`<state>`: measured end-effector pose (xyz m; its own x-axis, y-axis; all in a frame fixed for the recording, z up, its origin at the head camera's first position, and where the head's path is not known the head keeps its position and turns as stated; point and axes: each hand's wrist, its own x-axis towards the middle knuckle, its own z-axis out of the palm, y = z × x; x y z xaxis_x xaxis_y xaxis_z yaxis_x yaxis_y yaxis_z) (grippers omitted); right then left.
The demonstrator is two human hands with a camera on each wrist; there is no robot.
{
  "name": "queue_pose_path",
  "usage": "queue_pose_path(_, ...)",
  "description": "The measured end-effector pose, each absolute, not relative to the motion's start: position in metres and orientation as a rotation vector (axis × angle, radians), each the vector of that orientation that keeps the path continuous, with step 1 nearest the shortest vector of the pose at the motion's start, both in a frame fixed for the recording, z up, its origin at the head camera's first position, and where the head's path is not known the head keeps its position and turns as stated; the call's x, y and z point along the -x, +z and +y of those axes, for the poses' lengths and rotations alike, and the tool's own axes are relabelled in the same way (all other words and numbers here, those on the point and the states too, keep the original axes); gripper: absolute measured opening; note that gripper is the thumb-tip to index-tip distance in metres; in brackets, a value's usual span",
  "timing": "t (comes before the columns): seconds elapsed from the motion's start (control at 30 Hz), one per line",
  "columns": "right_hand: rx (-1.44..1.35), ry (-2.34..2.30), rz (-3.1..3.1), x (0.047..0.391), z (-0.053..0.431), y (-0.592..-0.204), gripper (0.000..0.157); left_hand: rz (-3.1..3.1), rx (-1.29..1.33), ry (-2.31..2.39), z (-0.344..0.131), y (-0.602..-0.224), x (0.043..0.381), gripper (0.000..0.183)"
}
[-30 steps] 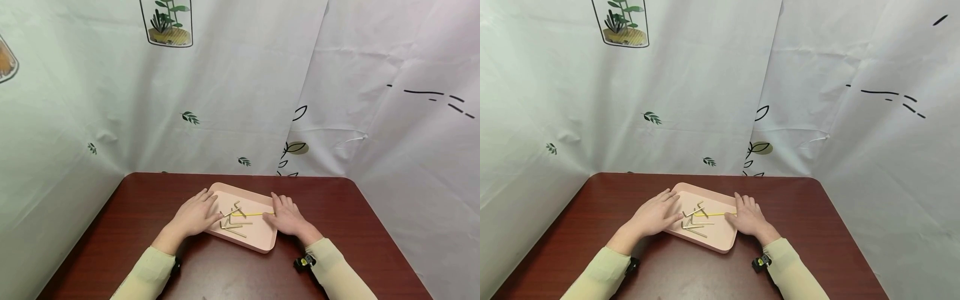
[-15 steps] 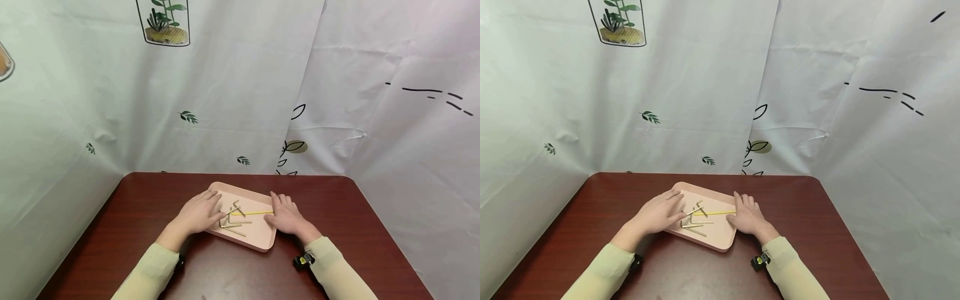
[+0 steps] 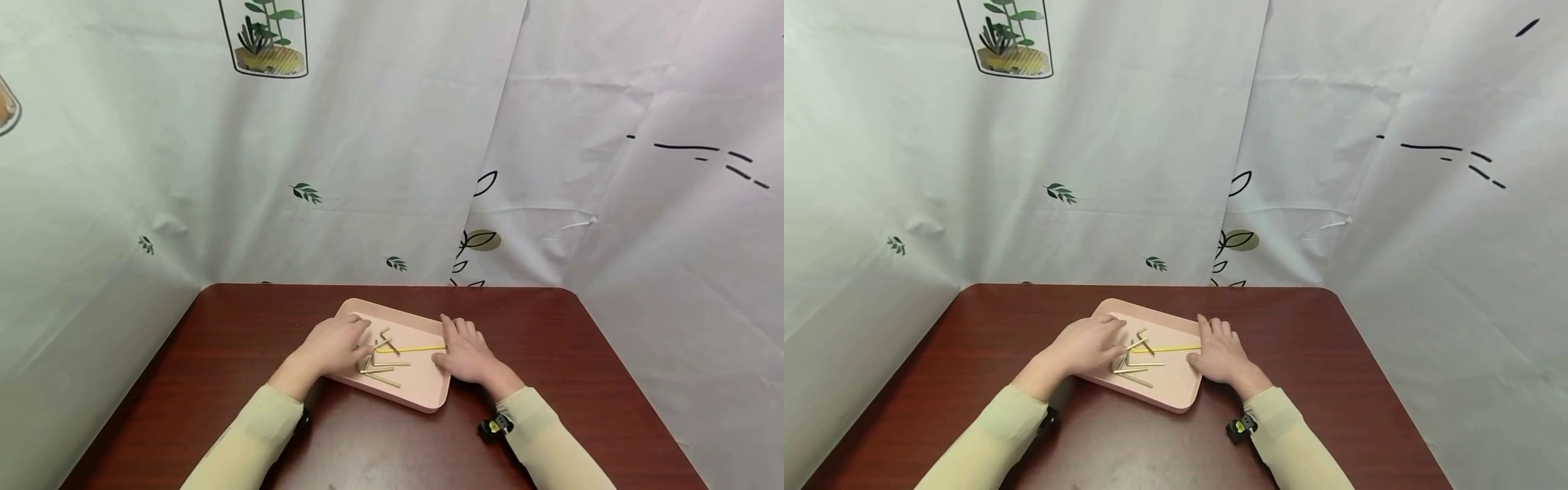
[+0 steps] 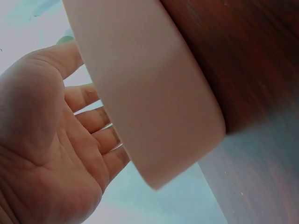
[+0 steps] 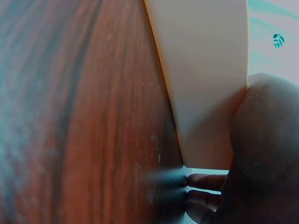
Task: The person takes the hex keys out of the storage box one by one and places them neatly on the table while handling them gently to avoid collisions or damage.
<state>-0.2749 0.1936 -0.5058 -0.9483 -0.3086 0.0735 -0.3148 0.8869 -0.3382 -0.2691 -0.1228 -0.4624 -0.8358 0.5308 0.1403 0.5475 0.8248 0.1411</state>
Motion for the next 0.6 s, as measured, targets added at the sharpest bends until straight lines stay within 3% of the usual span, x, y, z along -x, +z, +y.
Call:
queue_pose_path(0.17,-0.495,0.545,-3.045,0.274,0.193,-0.506,0.092,-2.835,0.968,-0.285,-0.118,-0.471,0.278,0.019)
queue_pose_path(0.33,-0.493,0.546,-3.042,0.274,0.193,-0.505,0.092,-2.865,0.993,-0.193,-0.109,-0.468,0.278,0.033)
queue_pose_path(0.6,-0.473,0.544,-3.047,0.278,0.195,-0.512,0.092,-2.883,0.964,-0.124,-0.101,-0.472,0.277,0.038)
